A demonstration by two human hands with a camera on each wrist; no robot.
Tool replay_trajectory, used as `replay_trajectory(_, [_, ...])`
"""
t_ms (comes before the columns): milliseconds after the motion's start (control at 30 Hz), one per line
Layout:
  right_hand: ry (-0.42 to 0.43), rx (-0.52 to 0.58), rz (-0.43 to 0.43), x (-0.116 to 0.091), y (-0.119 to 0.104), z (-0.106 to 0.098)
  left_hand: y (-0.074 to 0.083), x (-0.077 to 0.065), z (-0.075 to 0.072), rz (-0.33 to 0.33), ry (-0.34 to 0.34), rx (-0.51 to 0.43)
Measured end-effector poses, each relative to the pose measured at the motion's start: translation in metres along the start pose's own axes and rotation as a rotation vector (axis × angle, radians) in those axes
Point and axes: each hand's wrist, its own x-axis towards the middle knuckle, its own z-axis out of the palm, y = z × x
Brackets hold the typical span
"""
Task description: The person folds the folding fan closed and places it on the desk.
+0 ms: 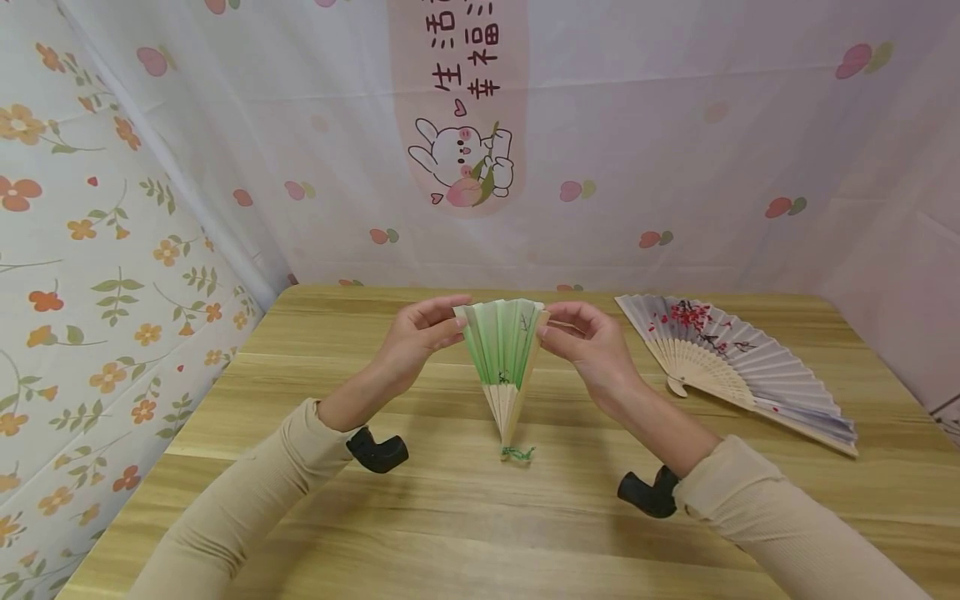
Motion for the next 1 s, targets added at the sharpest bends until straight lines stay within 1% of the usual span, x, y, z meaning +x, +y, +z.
replay_trajectory(300, [-0.017,0.031,-0.017,0.0003,0.0023,-0.0010,-0.0003,0.0001,0.0004,0.010,-0.002,-0.001])
replay_trajectory(600, [-0.015,0.042,-0.001,0.0012,0.0026,-0.0002,-0.0003,0.0006,0.0019,0.012,0.003,0.005])
replay_trajectory(767, [-0.016,0.046,0.010,0.0007,0.0028,-0.0005,-0.0012,-0.0002,0.0012,-0.004,0.019,0.000])
replay_trajectory(1000, [-0.010,0.048,0.025,0.0004,0.0023,-0.0012,-0.0039,0.0005,0.0002,-0.007,0.016,-0.014])
